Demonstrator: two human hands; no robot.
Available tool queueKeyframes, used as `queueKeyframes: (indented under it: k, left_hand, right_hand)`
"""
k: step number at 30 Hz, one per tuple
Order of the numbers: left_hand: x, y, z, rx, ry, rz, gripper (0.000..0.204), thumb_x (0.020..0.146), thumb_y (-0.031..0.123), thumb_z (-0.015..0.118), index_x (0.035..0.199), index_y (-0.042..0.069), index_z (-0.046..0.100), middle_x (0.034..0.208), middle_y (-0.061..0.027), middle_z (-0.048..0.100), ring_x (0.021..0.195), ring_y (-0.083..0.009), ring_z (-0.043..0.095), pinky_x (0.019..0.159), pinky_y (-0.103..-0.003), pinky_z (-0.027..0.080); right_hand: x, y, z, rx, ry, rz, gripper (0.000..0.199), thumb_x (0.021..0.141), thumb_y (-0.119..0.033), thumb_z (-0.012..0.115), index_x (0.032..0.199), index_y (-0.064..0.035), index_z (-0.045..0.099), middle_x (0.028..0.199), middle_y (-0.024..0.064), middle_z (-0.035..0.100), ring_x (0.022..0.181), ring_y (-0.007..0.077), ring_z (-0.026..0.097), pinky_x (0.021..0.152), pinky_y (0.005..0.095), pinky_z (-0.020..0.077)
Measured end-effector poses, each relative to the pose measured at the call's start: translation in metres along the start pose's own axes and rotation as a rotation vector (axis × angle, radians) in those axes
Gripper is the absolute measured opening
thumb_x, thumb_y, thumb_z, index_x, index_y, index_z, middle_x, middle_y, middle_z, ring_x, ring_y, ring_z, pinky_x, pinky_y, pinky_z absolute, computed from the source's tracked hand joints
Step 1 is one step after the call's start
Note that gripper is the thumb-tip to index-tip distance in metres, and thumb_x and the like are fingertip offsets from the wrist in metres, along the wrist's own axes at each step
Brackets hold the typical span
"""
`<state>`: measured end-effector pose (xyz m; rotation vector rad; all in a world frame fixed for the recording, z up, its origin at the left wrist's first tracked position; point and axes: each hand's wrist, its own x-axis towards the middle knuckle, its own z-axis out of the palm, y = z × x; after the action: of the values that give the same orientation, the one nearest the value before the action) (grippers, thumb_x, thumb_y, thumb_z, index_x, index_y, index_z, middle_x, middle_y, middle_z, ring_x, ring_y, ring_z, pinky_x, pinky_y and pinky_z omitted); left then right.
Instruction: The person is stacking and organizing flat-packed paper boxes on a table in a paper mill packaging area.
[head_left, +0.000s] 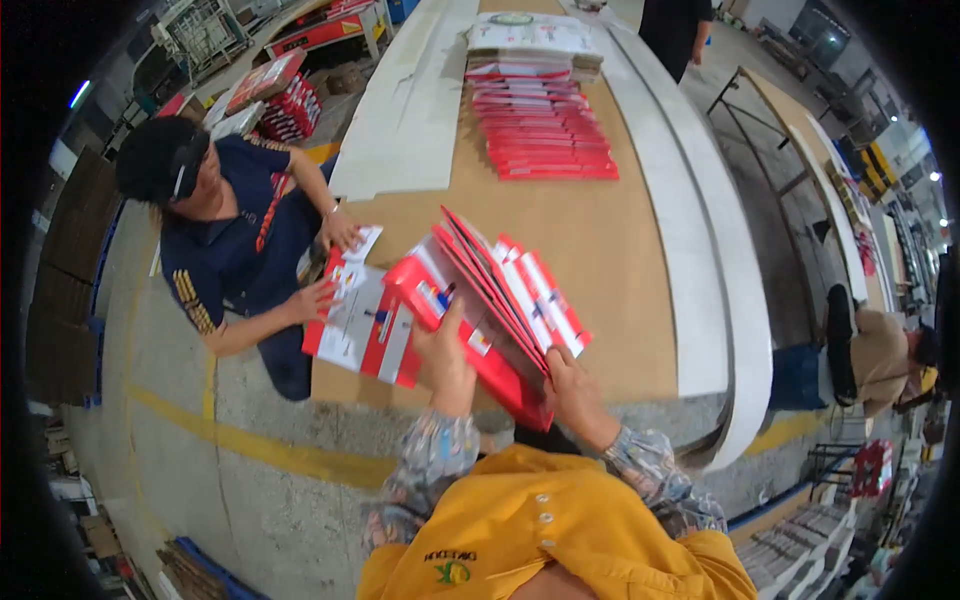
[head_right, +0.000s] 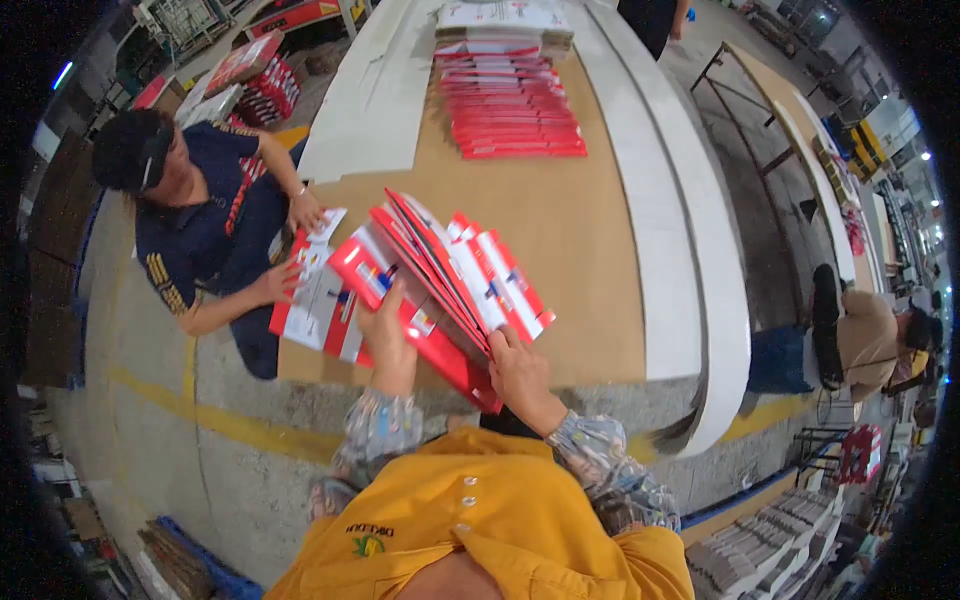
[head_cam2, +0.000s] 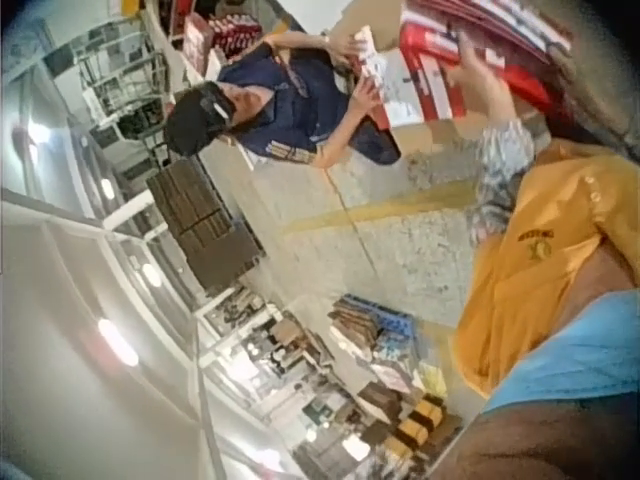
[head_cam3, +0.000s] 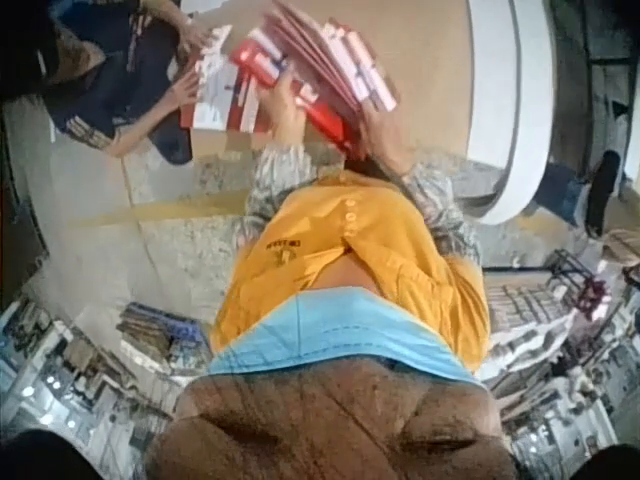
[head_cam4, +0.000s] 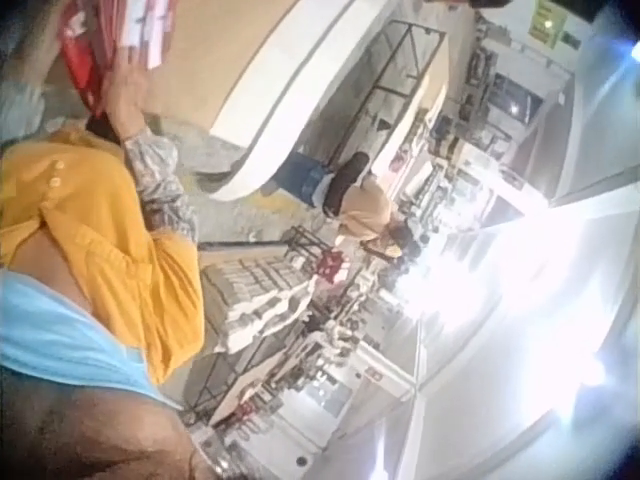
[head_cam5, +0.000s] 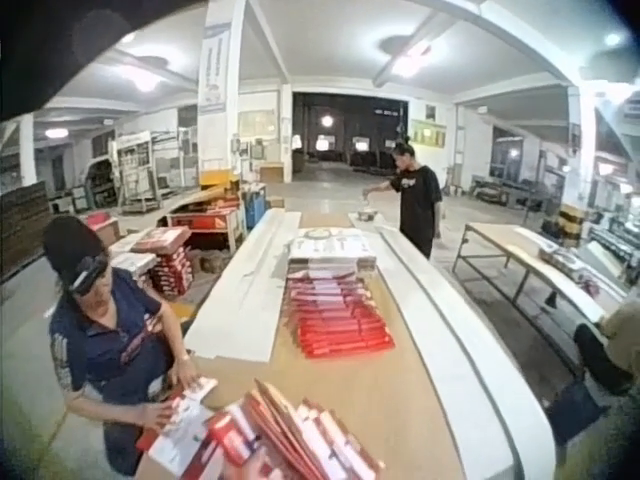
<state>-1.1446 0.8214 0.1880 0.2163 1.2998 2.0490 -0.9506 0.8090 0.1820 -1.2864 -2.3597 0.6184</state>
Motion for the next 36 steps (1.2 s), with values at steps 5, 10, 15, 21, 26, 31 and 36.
queueKeyframes:
  k: [5, 10, 15, 21, 26, 31, 36]
  left_hand:
    - [-0.009, 0.008, 0.037, 0.042, -0.142, -0.04, 0.042, 0.088, 0.021, 0.064, 0.121, 0.0, 0.05, 0.111, -0.0092, 0.061, 0.099, -0.018, 0.059, 0.082, -0.031, 0.048]
    - [-0.002, 0.002, 0.046, 0.091, -0.337, -0.041, 0.039, 0.092, 0.023, 0.06, 0.12, 0.0, 0.048, 0.114, -0.0097, 0.058, 0.098, -0.0171, 0.058, 0.086, -0.029, 0.047]
    - [0.002, 0.0, 0.056, 0.138, -0.405, -0.081, 0.041, 0.093, 0.026, 0.058, 0.123, 0.001, 0.045, 0.118, -0.0108, 0.055, 0.101, -0.0171, 0.057, 0.086, -0.031, 0.047]
    - [0.022, 0.004, 0.053, -0.064, -0.571, -0.202, 0.051, 0.088, 0.03, 0.065, 0.123, 0.001, 0.044, 0.116, -0.0115, 0.056, 0.101, -0.0189, 0.058, 0.083, -0.033, 0.049]
    - [0.03, 0.006, 0.053, 0.299, -0.582, 0.027, 0.051, 0.076, 0.012, 0.074, 0.118, -0.002, 0.048, 0.107, -0.0114, 0.062, 0.092, -0.0184, 0.061, 0.08, -0.03, 0.049]
    - [0.044, 0.009, 0.036, 0.217, -0.501, 0.0, 0.038, 0.078, 0.005, 0.07, 0.111, -0.004, 0.053, 0.103, -0.0118, 0.064, 0.087, -0.0169, 0.063, 0.075, -0.029, 0.051]
    - [0.005, 0.04, 0.05, 0.156, -0.502, -0.118, 0.035, 0.082, 0.004, 0.068, 0.113, -0.003, 0.053, 0.102, -0.0103, 0.064, 0.086, -0.0167, 0.063, 0.075, -0.029, 0.052]
  right_hand:
    - [-0.013, -0.018, 0.013, 0.06, -0.056, 0.011, 0.03, 0.071, 0.002, 0.058, 0.096, 0.0015, 0.043, 0.144, 0.0233, 0.029, 0.094, 0.0441, 0.057, 0.07, 0.0467, 0.0509]
    - [-0.014, -0.03, 0.035, 0.069, 0.163, -0.11, 0.036, 0.063, 0.007, 0.06, 0.094, 0.0051, 0.043, 0.143, 0.0339, 0.021, 0.118, 0.049, 0.041, 0.096, 0.0471, 0.042]
    - [0.0, -0.031, 0.047, 0.052, 0.204, -0.081, 0.036, 0.061, 0.008, 0.059, 0.093, 0.0046, 0.043, 0.145, 0.0338, 0.016, 0.118, 0.0492, 0.04, 0.098, 0.048, 0.0406]
    - [0.024, -0.045, 0.048, -0.037, 0.218, -0.109, 0.028, 0.064, 0.005, 0.063, 0.088, 0.0047, 0.049, 0.144, 0.034, 0.018, 0.094, 0.0377, 0.049, 0.079, 0.0429, 0.0483]
    - [0.035, -0.043, 0.067, -0.058, 0.182, -0.076, 0.033, 0.066, -0.003, 0.069, 0.092, 0.0034, 0.05, 0.144, 0.0339, 0.018, 0.099, 0.0402, 0.05, 0.082, 0.044, 0.0476]
    - [0.039, -0.046, 0.064, 0.253, 0.303, -0.194, 0.05, 0.075, -0.035, 0.073, 0.099, 0.0024, 0.049, 0.138, 0.0354, 0.028, 0.117, 0.0481, 0.042, 0.094, 0.0488, 0.0396]
    - [0.067, -0.057, 0.038, 0.35, 0.583, 0.131, 0.077, 0.077, -0.039, 0.072, 0.131, 0.0009, 0.034, 0.115, 0.0207, 0.046, 0.102, 0.0371, 0.053, 0.081, 0.0421, 0.0471]
